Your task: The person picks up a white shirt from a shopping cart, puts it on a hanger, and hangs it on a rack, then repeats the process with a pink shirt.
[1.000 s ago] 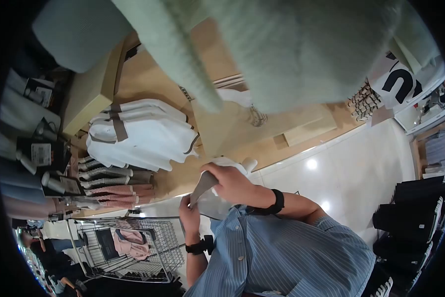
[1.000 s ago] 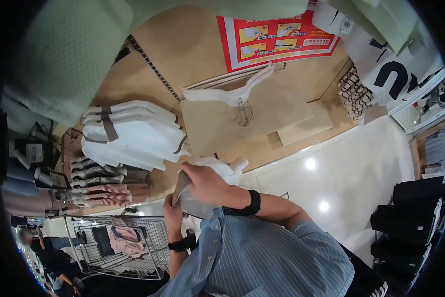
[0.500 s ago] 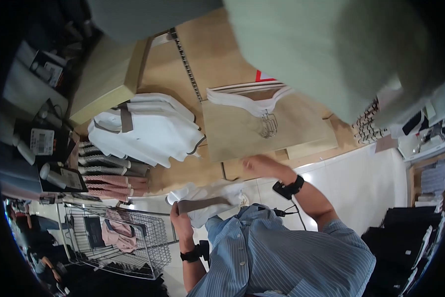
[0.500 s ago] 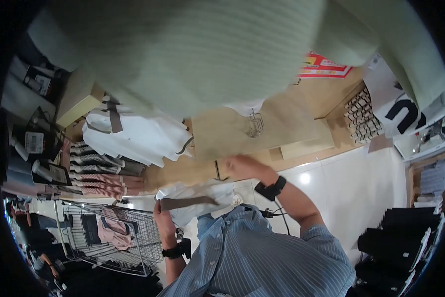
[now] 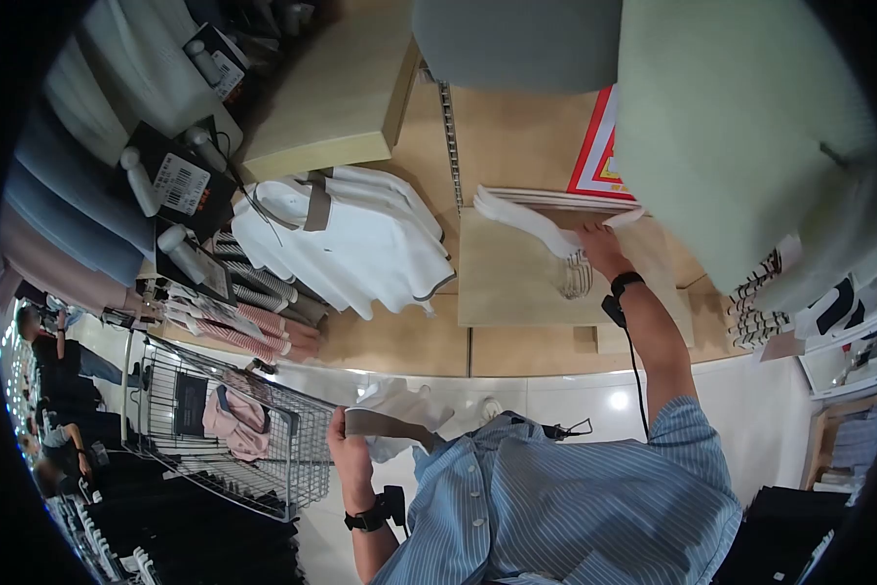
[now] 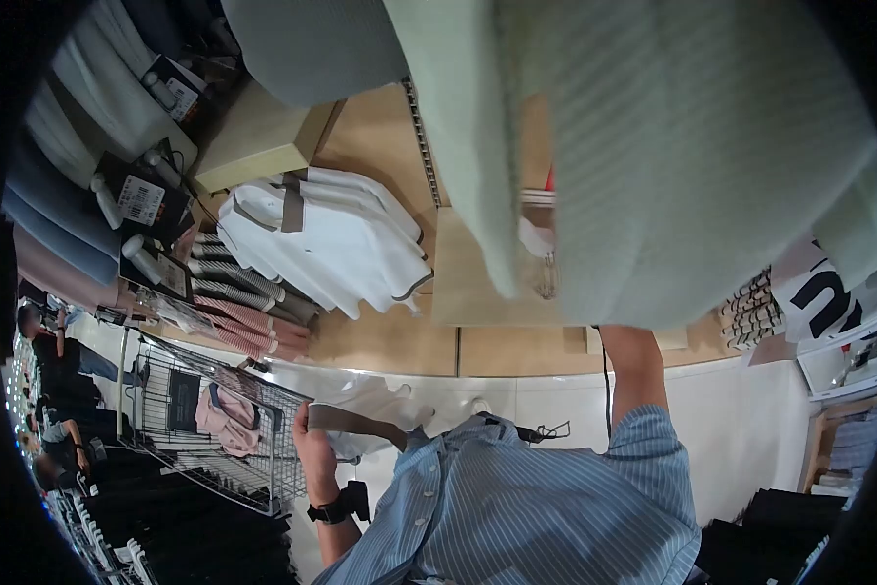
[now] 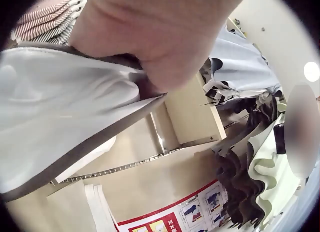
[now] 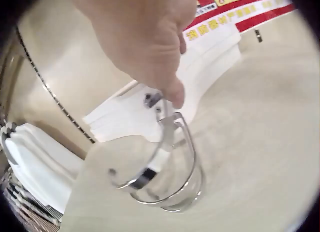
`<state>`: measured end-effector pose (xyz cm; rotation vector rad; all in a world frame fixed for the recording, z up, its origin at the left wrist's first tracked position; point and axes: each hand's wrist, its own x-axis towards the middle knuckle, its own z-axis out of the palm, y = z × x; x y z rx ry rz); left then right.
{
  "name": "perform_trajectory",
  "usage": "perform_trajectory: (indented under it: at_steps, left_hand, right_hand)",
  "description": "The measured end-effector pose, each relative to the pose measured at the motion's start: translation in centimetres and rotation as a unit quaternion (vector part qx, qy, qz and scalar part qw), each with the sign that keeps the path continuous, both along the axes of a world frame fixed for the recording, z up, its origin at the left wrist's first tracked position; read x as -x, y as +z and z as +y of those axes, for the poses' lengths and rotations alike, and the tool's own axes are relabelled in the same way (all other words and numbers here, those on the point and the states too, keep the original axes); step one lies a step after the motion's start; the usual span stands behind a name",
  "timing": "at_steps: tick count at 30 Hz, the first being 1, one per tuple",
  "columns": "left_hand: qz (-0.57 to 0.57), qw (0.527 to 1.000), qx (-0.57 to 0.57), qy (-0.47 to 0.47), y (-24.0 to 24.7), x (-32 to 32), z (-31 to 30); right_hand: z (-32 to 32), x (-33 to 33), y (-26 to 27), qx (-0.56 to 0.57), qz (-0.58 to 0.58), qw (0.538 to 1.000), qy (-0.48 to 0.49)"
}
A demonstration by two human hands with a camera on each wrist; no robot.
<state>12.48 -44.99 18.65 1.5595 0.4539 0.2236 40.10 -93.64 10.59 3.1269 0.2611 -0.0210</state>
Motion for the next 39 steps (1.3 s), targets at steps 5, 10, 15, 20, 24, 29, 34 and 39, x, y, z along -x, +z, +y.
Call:
perform_trajectory:
  at_steps: [5,10,15,20,24,29,34,39]
  left_hand:
    - [0.051,0.987,-0.032,0.150,-0.5,-1.0,0.1]
    - [0.045,0.998,0.004,0.049,0.1,-2.8,1.5]
    - [0.008,0.983,-0.144,0.111,0.2,-5.4,0.2]
    - [-0.061,0.966,-0.251,0.009,1.9,-6.5,-1.9]
    - [-0.044,0.981,-0.160,-0.096,6.2,-4.8,-7.4]
    - [-0.111,0.987,-0.028,-0.112,8.1,-2.9,-9.2]
    - [-0.065,0.997,0.036,-0.029,7.1,-3.0,-7.1]
    - [-0.112,0.992,-0.060,-0.019,5.1,-2.8,-6.1]
  right_hand:
    - [-1.5,0.6,-0.4,-0.025,-0.070,0.996,0.043]
    - [1.0,4.8,5.2,-0.041,-0.138,0.988,0.055]
    - [4.9,13.7,13.4,-0.193,-0.153,0.966,0.077]
    - [11.7,20.3,16.3,-0.444,0.102,0.888,-0.067]
    - [17.7,20.7,10.4,-0.463,0.124,0.869,0.121]
    - [23.2,19.2,8.5,-0.494,0.118,0.853,0.120]
    - [25.4,21.1,8.7,-0.415,0.125,0.890,0.140]
    - [25.6,20.7,5.4,-0.514,0.123,0.849,0.015]
